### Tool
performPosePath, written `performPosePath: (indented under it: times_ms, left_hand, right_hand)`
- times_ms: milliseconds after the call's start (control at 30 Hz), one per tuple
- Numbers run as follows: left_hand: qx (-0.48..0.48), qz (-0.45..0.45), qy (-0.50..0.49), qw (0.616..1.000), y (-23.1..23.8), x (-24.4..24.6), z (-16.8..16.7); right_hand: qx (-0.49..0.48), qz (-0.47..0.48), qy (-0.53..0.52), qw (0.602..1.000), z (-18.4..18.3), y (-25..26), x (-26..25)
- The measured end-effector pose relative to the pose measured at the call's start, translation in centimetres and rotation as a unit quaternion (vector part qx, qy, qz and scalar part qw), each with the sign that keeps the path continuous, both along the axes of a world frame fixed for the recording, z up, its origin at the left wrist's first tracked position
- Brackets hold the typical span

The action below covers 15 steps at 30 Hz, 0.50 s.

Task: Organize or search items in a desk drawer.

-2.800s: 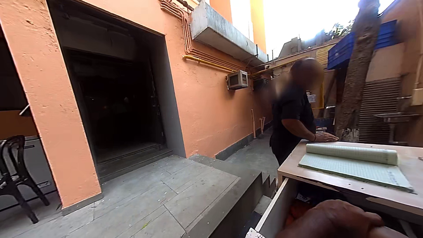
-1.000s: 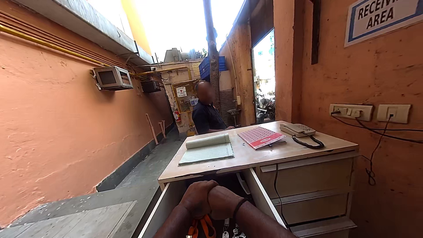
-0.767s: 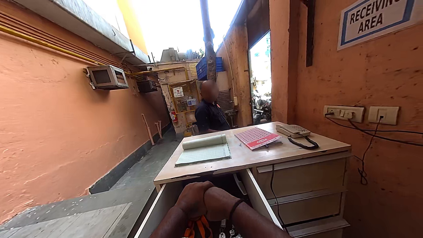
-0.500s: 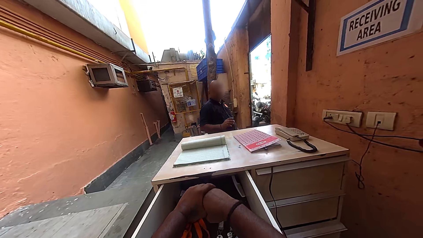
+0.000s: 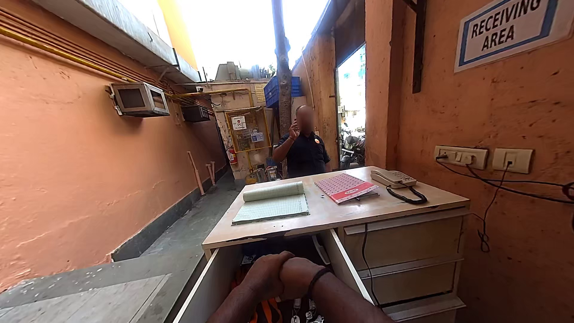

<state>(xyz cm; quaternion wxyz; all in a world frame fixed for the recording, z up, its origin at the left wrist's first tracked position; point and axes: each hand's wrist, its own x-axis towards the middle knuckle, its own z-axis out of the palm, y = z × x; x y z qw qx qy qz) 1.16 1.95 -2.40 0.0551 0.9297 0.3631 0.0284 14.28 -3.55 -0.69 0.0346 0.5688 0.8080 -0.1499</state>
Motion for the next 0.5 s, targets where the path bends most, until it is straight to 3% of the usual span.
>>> performPosePath:
  times_ms: [500]
  left_hand:
    - [0.037, 0.008, 0.040, 0.998, -0.9, -0.4, 1.6]
  right_hand:
    - [0.020, 0.024, 0.003, 1.000, -0.6, 0.7, -0.2]
